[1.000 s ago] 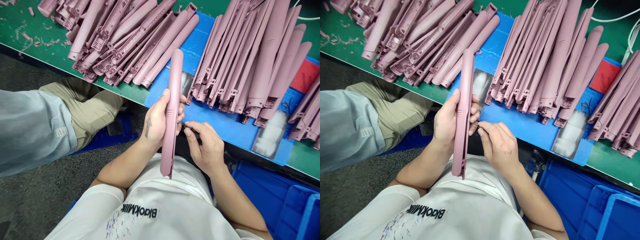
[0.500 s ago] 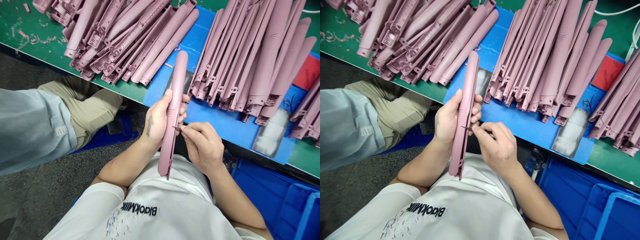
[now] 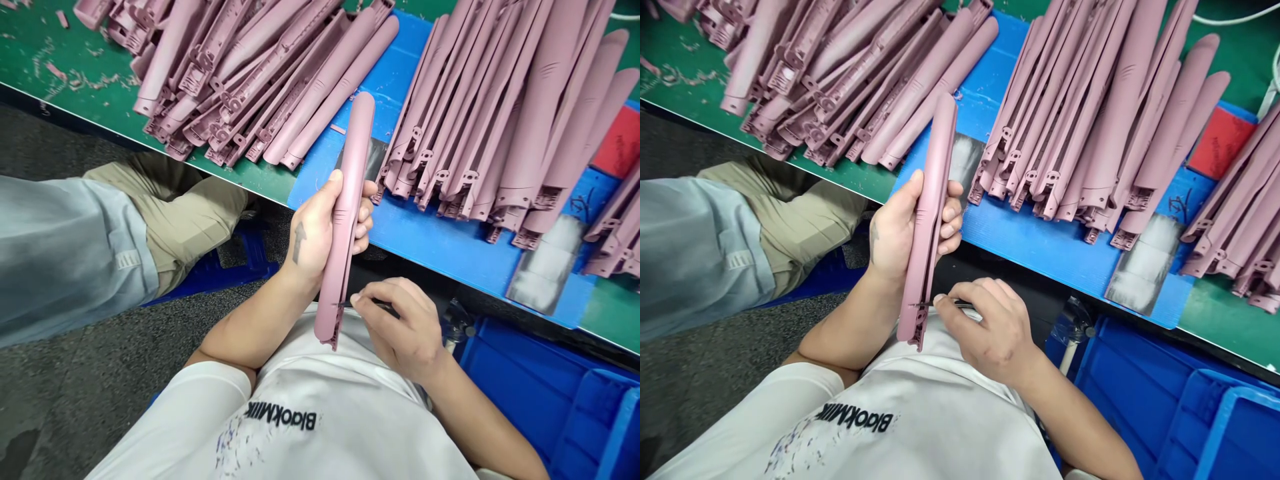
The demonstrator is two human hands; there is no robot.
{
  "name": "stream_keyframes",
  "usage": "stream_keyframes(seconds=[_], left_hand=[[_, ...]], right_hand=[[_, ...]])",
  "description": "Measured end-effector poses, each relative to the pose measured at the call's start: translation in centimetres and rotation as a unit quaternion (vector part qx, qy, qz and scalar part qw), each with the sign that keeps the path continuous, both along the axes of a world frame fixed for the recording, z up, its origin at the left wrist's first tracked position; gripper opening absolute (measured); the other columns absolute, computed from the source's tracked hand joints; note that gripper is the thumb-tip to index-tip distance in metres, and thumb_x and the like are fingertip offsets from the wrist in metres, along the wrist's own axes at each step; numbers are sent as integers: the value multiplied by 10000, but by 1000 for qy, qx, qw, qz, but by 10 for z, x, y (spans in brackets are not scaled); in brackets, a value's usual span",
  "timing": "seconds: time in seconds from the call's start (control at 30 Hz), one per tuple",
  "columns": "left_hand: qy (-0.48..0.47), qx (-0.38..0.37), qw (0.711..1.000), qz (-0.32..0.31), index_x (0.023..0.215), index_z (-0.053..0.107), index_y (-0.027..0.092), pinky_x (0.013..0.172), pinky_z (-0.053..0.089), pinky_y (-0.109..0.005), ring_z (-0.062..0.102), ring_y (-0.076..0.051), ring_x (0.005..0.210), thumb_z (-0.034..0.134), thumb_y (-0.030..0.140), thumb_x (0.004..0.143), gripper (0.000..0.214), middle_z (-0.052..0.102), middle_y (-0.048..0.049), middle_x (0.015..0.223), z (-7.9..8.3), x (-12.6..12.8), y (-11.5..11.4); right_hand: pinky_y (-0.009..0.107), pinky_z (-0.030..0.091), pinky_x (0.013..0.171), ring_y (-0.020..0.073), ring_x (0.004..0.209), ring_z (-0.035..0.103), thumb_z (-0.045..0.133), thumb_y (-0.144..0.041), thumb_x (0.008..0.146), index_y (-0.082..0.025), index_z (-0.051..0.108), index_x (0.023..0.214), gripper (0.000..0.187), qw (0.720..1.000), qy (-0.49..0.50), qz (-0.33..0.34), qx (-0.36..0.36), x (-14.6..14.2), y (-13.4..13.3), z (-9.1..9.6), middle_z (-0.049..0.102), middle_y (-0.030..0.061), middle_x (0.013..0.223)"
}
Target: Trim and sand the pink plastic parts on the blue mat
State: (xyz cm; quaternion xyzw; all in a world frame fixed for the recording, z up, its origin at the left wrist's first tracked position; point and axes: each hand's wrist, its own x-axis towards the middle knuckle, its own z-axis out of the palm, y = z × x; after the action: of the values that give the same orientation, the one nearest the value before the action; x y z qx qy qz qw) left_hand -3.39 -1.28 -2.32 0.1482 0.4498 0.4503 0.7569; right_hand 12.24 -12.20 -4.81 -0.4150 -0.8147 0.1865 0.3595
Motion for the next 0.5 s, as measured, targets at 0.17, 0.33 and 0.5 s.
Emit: stream_keyframes(seconds=[0.17, 0.33, 0.5], left_hand=[[-3, 2, 1000, 10, 968, 746, 171, 392, 407, -195, 535, -98, 496, 571, 758, 1033, 616, 557, 5, 660, -1, 0, 4], [15, 14, 1000, 4, 959, 730, 174, 399, 390, -188, 521, -94, 502, 572, 747, 1034, 599, 546, 8, 678, -4, 0, 6], [-11, 97, 995, 25, 963, 731, 182, 459, 439, -194, 519, -94, 556, 655, 676, 1018, 502, 519, 16, 714, 4, 32, -5]], right_hand=[[355, 502, 671, 185, 773, 673, 632, -56, 1001, -249, 724, 1093, 232, 999, 6, 51, -13, 3, -15, 3, 806, 60, 963], [346, 522, 663, 190, 747, 686, 618, -128, 1021, -258, 705, 1203, 241, 990, 75, 90, -77, 19, -17, 2, 779, 58, 937], [260, 478, 581, 126, 615, 568, 776, -516, 993, -242, 650, 1220, 377, 940, 173, -77, -283, 16, -4, 10, 669, -31, 784]])
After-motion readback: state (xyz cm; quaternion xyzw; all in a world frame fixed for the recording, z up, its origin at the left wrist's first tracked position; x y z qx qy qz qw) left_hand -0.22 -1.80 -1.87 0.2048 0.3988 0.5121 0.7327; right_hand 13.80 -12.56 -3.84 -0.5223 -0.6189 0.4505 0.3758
